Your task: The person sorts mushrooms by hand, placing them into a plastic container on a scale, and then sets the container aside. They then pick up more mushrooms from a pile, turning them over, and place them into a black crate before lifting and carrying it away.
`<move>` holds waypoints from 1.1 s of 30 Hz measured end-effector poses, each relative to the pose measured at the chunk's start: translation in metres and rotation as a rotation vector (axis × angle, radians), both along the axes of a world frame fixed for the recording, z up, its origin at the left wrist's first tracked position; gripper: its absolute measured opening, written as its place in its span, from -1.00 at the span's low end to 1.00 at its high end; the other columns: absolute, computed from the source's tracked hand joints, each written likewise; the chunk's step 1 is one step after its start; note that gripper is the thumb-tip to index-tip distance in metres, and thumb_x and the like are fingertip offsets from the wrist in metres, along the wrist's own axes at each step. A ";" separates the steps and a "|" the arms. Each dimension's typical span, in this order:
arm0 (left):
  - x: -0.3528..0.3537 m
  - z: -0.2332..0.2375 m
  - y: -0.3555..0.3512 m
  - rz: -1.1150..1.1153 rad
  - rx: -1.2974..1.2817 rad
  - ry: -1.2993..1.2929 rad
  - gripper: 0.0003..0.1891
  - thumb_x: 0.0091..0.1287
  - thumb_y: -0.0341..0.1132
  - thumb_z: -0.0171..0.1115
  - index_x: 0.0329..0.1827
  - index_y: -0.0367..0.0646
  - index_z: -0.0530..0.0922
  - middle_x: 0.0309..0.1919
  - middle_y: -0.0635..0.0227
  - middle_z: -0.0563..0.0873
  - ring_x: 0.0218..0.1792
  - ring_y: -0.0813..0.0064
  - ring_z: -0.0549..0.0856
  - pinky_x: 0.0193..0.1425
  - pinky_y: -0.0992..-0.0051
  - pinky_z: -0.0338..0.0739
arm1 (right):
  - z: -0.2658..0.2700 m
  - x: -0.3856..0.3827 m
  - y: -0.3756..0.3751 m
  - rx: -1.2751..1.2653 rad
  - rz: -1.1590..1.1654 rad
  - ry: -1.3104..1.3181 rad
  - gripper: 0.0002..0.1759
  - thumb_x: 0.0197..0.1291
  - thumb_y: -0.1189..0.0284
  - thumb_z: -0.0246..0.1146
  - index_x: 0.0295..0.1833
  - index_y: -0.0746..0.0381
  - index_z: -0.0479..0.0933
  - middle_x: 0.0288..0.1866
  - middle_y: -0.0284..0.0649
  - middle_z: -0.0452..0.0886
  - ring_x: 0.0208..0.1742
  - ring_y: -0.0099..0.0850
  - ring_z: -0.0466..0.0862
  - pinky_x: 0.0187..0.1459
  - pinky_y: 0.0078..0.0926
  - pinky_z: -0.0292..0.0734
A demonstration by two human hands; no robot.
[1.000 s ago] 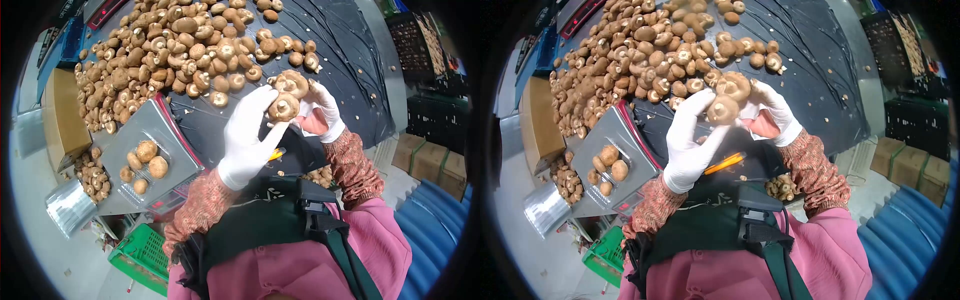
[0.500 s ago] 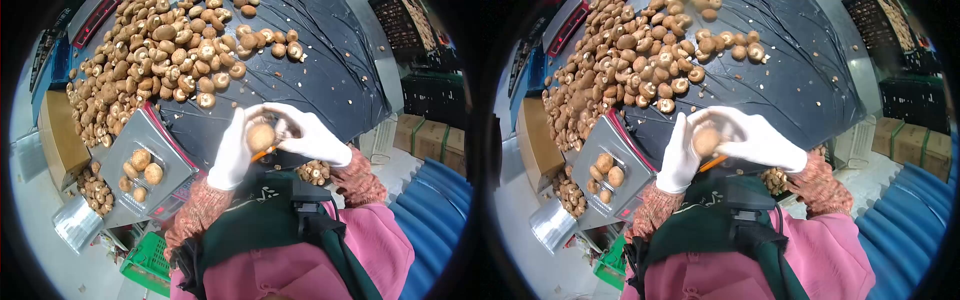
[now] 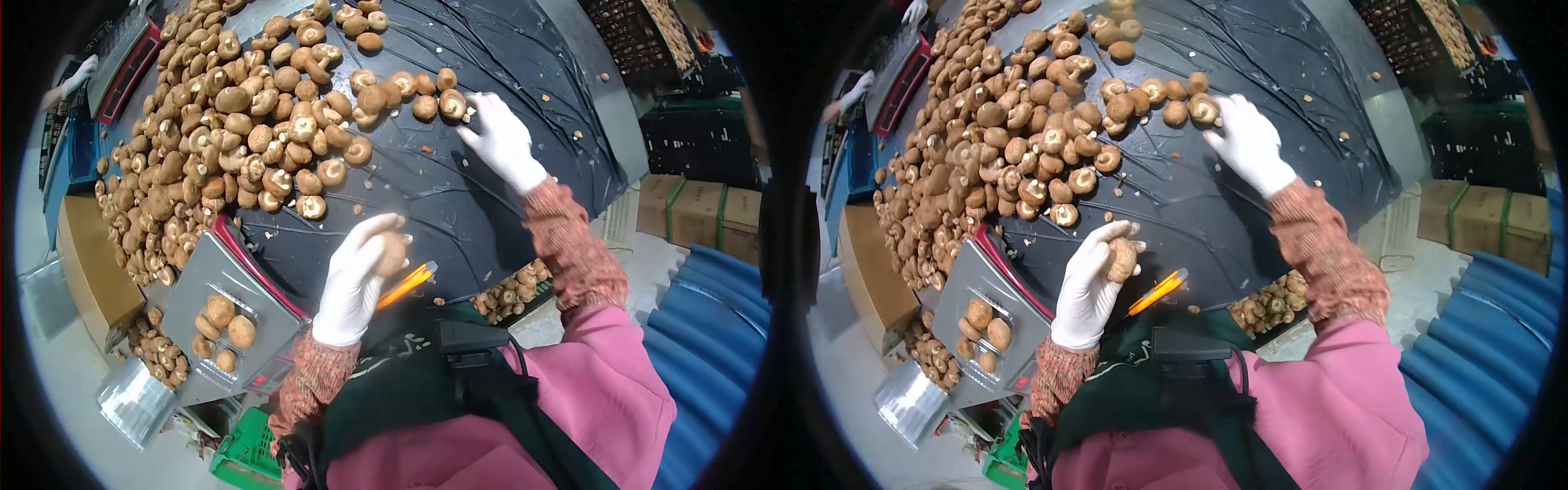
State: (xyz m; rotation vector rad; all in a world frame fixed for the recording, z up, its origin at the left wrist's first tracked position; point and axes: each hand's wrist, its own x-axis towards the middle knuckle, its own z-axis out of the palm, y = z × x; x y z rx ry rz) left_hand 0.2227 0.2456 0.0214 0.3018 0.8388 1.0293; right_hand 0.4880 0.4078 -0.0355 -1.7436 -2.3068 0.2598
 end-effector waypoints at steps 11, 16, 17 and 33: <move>-0.004 -0.008 0.001 0.010 0.001 0.009 -0.53 0.54 -0.22 0.13 0.36 -0.40 0.43 0.20 0.03 0.62 0.14 0.23 0.69 0.12 0.41 0.65 | 0.017 -0.004 0.009 -0.883 -0.020 1.665 -0.22 0.26 0.43 0.37 0.56 0.24 0.24 0.44 -0.10 0.43 0.38 -0.30 0.53 0.37 -0.26 0.52; 0.001 -0.005 -0.001 -0.044 0.033 0.007 -0.55 0.54 -0.23 0.12 0.34 -0.39 0.45 0.14 0.08 0.66 0.12 0.27 0.69 0.20 0.39 0.62 | 0.050 -0.022 -0.023 -0.971 0.007 1.907 -0.13 0.21 0.51 0.36 0.60 0.22 0.13 0.46 -0.06 0.36 0.39 -0.21 0.52 0.37 -0.26 0.55; -0.001 0.002 0.000 -0.071 -0.001 0.010 -0.54 0.53 -0.24 0.14 0.36 -0.37 0.43 0.18 0.10 0.62 0.17 0.29 0.66 0.23 0.38 0.59 | 0.048 -0.023 -0.027 -0.978 0.039 1.945 -0.16 0.26 0.48 0.37 0.58 0.25 0.12 0.46 0.00 0.33 0.30 -0.23 0.55 0.29 -0.31 0.61; -0.082 0.032 -0.095 0.262 0.132 0.230 -0.25 0.33 -0.08 0.39 0.45 -0.33 0.30 0.22 -0.05 0.61 0.05 0.23 0.73 0.14 0.33 0.64 | 0.057 -0.126 -0.054 -1.649 0.081 2.122 -0.32 0.40 -0.04 0.20 0.44 0.18 0.41 0.30 -0.05 0.56 0.19 -0.11 0.59 0.19 -0.06 0.52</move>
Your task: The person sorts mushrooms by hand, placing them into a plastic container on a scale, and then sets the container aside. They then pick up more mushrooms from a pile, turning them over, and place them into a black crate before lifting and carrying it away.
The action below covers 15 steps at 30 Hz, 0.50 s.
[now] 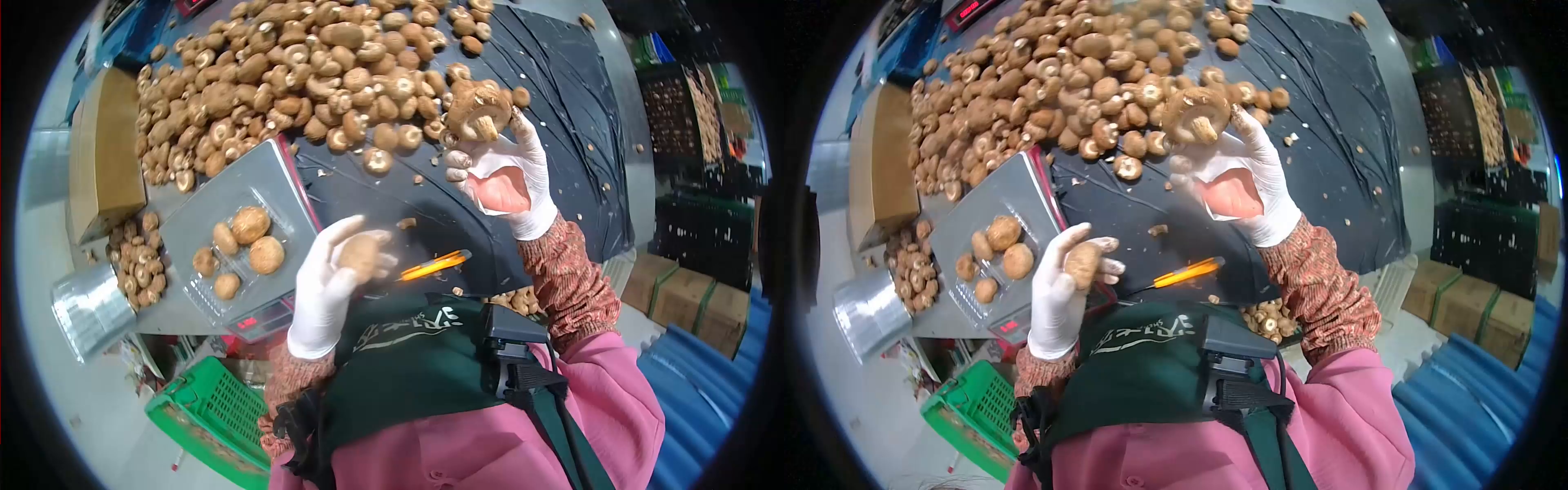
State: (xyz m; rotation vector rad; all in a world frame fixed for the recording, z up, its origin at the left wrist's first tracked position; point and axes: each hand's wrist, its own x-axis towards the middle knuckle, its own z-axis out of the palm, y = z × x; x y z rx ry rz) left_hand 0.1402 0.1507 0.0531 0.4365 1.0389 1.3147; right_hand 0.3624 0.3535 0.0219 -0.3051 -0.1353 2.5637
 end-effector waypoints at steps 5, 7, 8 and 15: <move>-0.030 0.009 -0.046 0.187 0.038 0.222 -0.07 0.33 0.32 0.26 0.44 -0.36 0.30 0.17 -0.09 0.63 -0.03 0.21 0.73 0.11 0.29 0.56 | 0.013 -0.019 -0.017 0.111 0.031 -0.226 -0.36 0.37 0.05 0.23 0.43 0.19 0.42 0.35 -0.10 0.54 0.24 -0.15 0.57 0.24 -0.03 0.48; -0.034 0.012 -0.056 0.189 0.050 0.267 -0.08 0.34 0.32 0.26 0.43 -0.36 0.32 0.17 -0.08 0.63 -0.03 0.21 0.72 0.12 0.27 0.55 | 0.033 0.001 -0.021 0.573 0.161 -0.667 -0.41 0.31 0.21 0.30 0.38 0.21 0.45 0.27 -0.17 0.58 0.24 -0.36 0.57 0.28 -0.36 0.46; -0.035 0.012 -0.058 0.187 0.061 0.284 -0.09 0.34 0.32 0.25 0.43 -0.36 0.33 0.17 -0.08 0.63 -0.03 0.21 0.72 0.12 0.26 0.55 | 0.034 0.018 -0.023 0.720 0.264 -0.795 -0.44 0.30 0.25 0.31 0.35 0.24 0.47 0.23 -0.19 0.60 0.21 -0.37 0.59 0.26 -0.40 0.47; -0.018 -0.004 -0.032 0.063 0.084 0.089 -0.15 0.34 0.22 0.33 0.39 -0.37 0.35 0.15 -0.11 0.65 -0.03 0.24 0.74 0.13 0.25 0.62 | 0.032 0.148 -0.060 1.577 1.486 -1.319 -0.42 0.16 0.03 0.35 0.13 0.23 0.60 -0.01 0.02 0.69 0.02 0.00 0.70 0.06 -0.14 0.62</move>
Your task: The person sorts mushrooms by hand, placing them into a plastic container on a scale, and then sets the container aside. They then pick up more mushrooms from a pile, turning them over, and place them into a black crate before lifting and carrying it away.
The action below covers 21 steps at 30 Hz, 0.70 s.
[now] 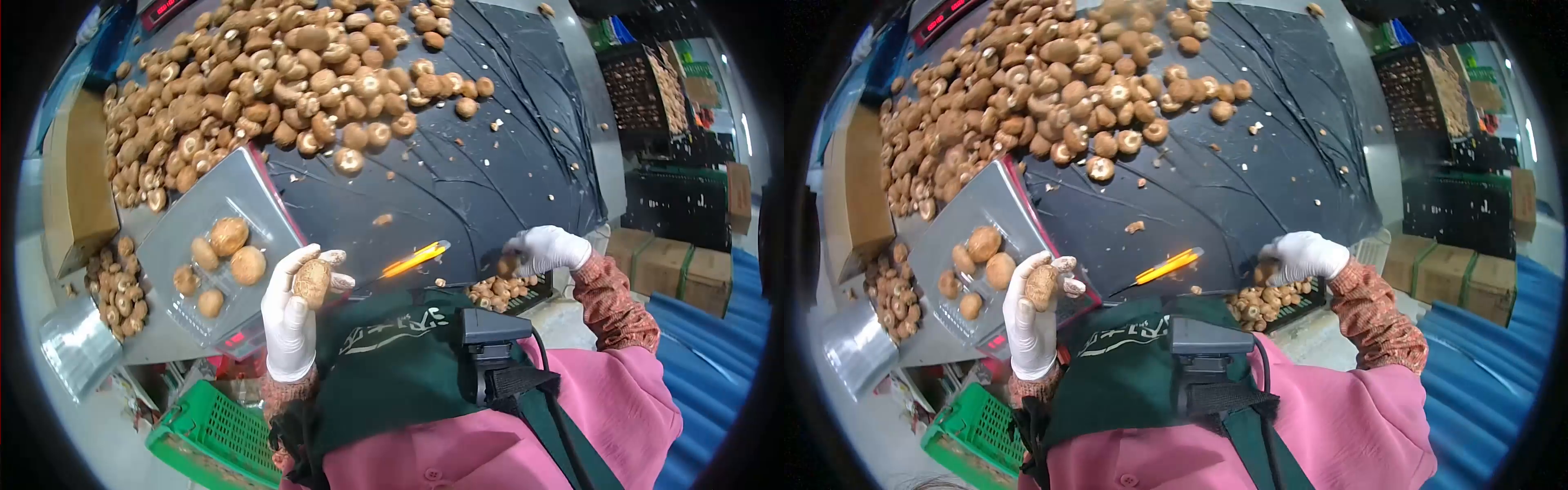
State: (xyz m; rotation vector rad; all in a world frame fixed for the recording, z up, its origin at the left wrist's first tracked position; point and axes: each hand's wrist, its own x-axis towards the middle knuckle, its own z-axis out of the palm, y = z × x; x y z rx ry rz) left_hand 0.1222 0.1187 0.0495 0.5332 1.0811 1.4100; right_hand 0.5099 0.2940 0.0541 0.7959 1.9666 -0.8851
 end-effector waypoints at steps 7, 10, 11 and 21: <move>0.023 0.007 0.045 -0.157 -0.069 0.013 -0.19 0.37 0.15 0.33 0.39 -0.38 0.36 0.17 -0.10 0.65 0.01 0.26 0.75 0.17 0.30 0.62 | -0.063 -0.037 0.079 0.609 -0.669 0.628 -0.65 0.23 0.35 0.32 0.08 0.30 0.58 -0.02 -0.04 0.67 0.01 -0.18 0.71 0.06 -0.29 0.60; 0.029 0.009 0.059 -0.160 -0.090 0.063 -0.19 0.37 0.17 0.32 0.38 -0.38 0.37 0.17 -0.08 0.66 0.00 0.27 0.75 0.16 0.32 0.62 | -0.134 -0.055 0.127 1.112 -0.574 0.707 -0.46 0.16 0.31 0.41 0.26 0.18 0.50 0.11 -0.11 0.61 0.06 -0.09 0.66 0.11 -0.24 0.57; 0.031 0.009 0.062 -0.155 -0.097 0.079 -0.19 0.37 0.18 0.31 0.38 -0.38 0.37 0.16 -0.07 0.67 0.00 0.27 0.75 0.15 0.33 0.62 | -0.148 -0.056 0.141 1.074 -0.546 0.656 -0.48 0.15 0.31 0.39 0.24 0.14 0.51 0.10 -0.11 0.60 0.10 -0.09 0.64 0.11 -0.21 0.57; 0.052 0.002 0.074 -0.197 -0.178 0.073 -0.20 0.39 0.21 0.24 0.38 -0.36 0.39 0.16 -0.07 0.66 -0.04 0.23 0.76 0.13 0.28 0.59 | -0.094 -0.017 0.122 0.048 -1.007 0.970 -0.51 0.43 0.17 0.25 0.27 0.31 0.56 0.03 -0.32 0.71 -0.04 -0.47 0.67 0.04 -0.43 0.59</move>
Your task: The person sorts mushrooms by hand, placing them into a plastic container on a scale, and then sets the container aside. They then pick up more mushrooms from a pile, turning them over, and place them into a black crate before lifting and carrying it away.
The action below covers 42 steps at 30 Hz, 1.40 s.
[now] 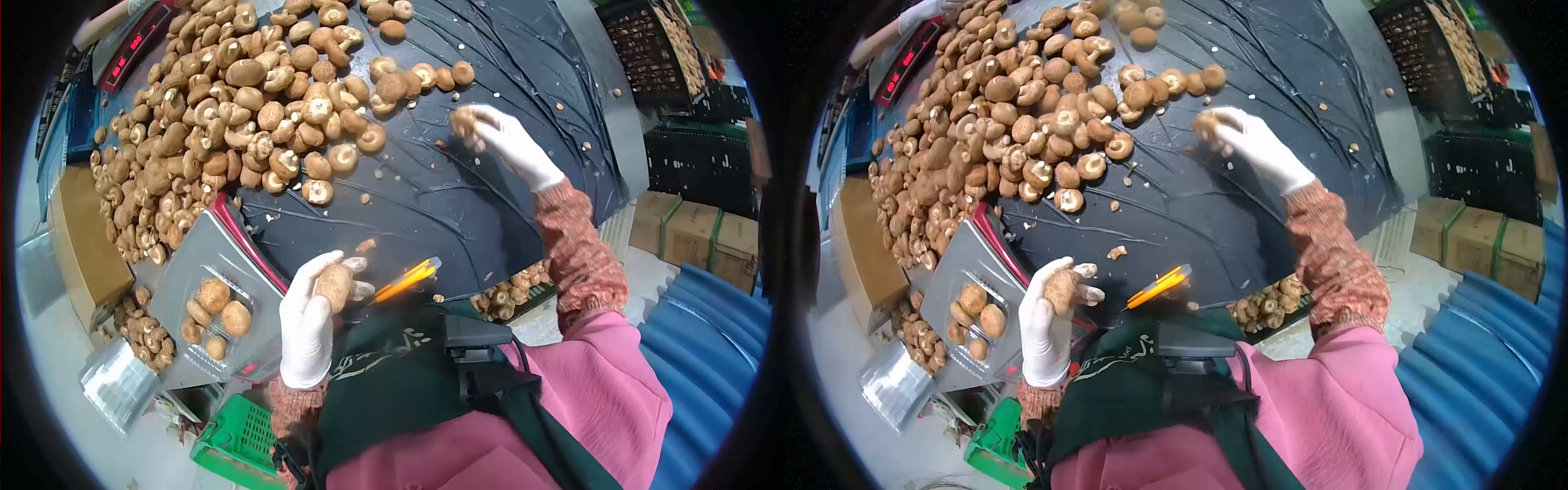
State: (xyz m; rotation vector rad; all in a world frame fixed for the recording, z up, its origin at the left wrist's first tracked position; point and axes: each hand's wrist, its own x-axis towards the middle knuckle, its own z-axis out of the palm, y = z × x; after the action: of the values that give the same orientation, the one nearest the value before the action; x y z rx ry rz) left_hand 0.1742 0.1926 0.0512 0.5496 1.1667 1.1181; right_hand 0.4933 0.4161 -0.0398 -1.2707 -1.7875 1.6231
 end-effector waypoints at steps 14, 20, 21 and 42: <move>0.014 -0.005 0.021 -0.023 -0.031 -0.003 -0.26 0.43 0.08 0.26 0.39 -0.42 0.38 0.13 -0.01 0.68 0.00 0.27 0.74 0.19 0.34 0.58 | -0.050 0.002 0.083 0.864 -0.001 -0.570 -0.40 0.14 0.40 0.35 0.35 0.12 0.47 0.32 -0.09 0.53 0.33 -0.05 0.52 0.32 -0.21 0.48; 0.011 -0.009 0.023 0.011 -0.055 0.041 -0.27 0.44 0.15 0.20 0.38 -0.36 0.40 0.17 -0.06 0.65 -0.03 0.22 0.74 0.15 0.25 0.58 | -0.024 0.005 0.078 -0.096 -0.237 0.441 -0.25 0.24 0.34 0.46 0.47 0.34 0.35 0.36 -0.12 0.51 0.32 -0.40 0.55 0.36 -0.41 0.46; 0.012 -0.012 0.023 0.007 -0.052 0.015 -0.28 0.45 0.14 0.19 0.38 -0.35 0.40 0.17 -0.06 0.65 -0.03 0.22 0.74 0.15 0.25 0.58 | -0.012 0.008 0.068 -0.169 -0.229 0.501 -0.23 0.24 0.31 0.47 0.48 0.34 0.33 0.37 -0.11 0.51 0.32 -0.39 0.56 0.36 -0.41 0.48; 0.039 -0.039 0.023 -0.243 -0.111 -0.665 -0.18 0.44 0.16 0.17 0.52 -0.32 0.22 0.30 0.02 0.55 0.16 0.15 0.67 -0.18 0.31 0.73 | 0.113 -0.071 -0.053 0.023 0.533 0.059 -0.45 0.16 0.39 0.43 0.29 0.21 0.54 0.13 -0.21 0.64 0.05 -0.35 0.67 0.15 -0.37 0.58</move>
State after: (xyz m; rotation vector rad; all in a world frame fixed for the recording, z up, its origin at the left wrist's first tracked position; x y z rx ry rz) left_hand 0.2128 0.2155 0.0126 0.1931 0.5603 0.9148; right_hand 0.4222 0.3626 0.0729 -0.7575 -2.2252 1.8718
